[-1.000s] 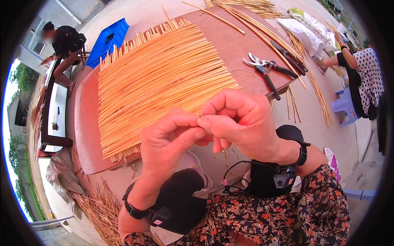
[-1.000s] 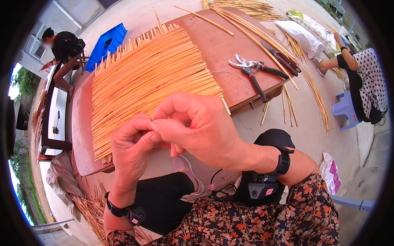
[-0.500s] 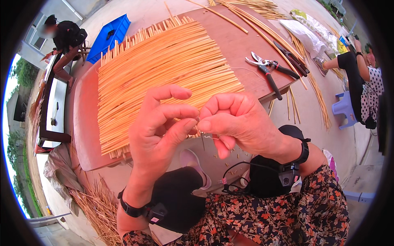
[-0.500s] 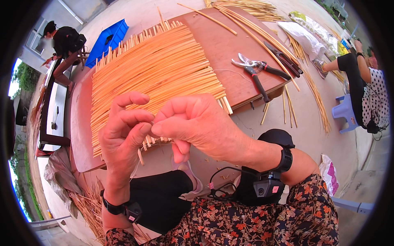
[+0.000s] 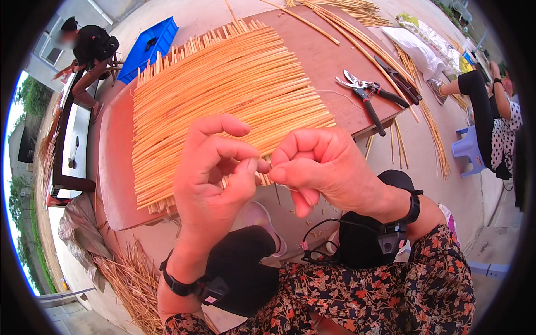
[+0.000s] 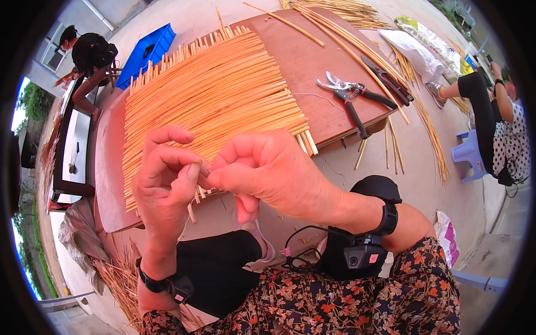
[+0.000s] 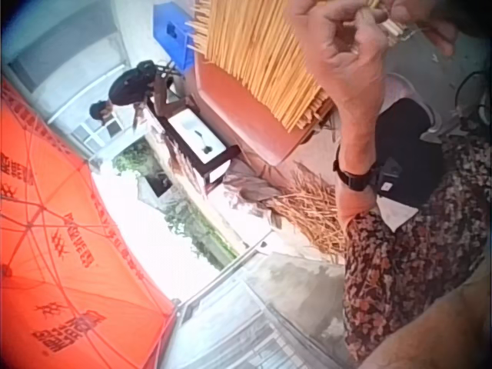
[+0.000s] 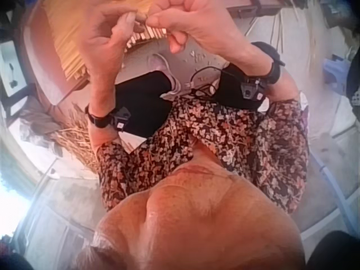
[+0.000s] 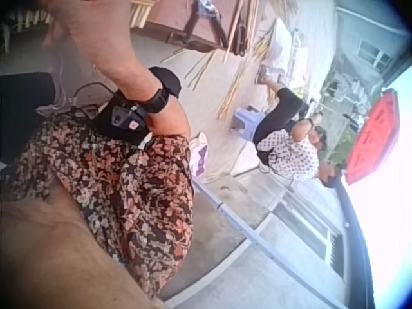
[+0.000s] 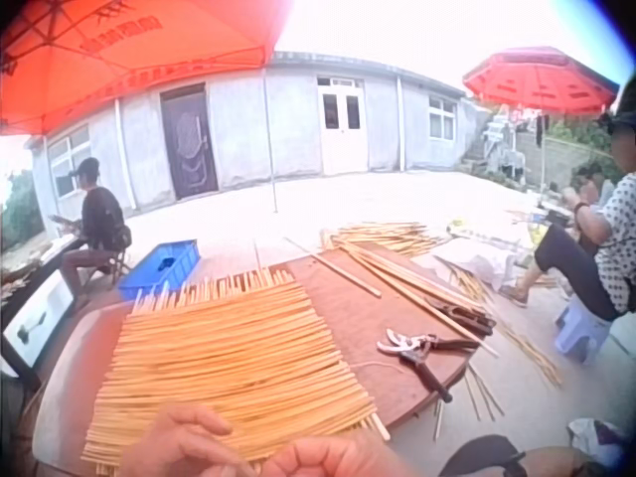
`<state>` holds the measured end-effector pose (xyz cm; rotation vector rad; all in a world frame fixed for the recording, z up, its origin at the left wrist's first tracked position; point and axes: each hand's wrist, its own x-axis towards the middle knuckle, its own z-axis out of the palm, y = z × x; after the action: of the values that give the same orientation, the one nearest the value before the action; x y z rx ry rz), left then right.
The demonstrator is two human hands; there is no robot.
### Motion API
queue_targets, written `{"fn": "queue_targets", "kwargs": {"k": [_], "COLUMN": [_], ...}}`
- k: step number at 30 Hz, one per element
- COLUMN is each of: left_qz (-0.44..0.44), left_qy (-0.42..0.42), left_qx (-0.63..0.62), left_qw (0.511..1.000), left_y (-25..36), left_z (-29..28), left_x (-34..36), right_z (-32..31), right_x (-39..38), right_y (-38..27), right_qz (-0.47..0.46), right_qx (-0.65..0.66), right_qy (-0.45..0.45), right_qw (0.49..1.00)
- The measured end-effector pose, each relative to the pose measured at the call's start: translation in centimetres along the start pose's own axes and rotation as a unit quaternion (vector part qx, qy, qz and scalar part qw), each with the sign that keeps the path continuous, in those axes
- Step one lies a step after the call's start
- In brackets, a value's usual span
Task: The person organizes wooden slats on a table, ties them together using a thin white string, and aligns the ends by hand.
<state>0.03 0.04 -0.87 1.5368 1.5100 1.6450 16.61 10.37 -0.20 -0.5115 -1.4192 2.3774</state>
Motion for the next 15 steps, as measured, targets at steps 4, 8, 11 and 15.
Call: {"fn": "queue_targets", "kwargs": {"k": [4, 8, 11, 15], "left_qz": [-0.066, 0.001, 0.034, 0.036], "left_qy": [0.018, -0.033, -0.051, -0.023], "left_qx": [-0.128, -0.034, 0.054, 0.043], "left_qw": [0.989, 0.999, 0.997, 0.998], "left_y": [0.35, 0.04, 0.06, -0.20], "left_z": [0.27, -0.09, -0.34, 0.30], "left_x": [0.31, 0.15, 0.06, -0.28], "right_z": [-0.21, -0.39, -0.37, -0.19], "right_x": [0.13, 0.16, 0.05, -0.01], "right_y": [0.29, 0.37, 0.31, 0.18], "right_qz": [0.002, 0.008, -0.001, 0.010], "right_qx": [0.018, 0.016, 0.020, 0.005], "right_qy": [-0.004, -0.004, -0.017, -0.011], "right_qw": [1.000, 1.000, 1.000, 1.000]}}
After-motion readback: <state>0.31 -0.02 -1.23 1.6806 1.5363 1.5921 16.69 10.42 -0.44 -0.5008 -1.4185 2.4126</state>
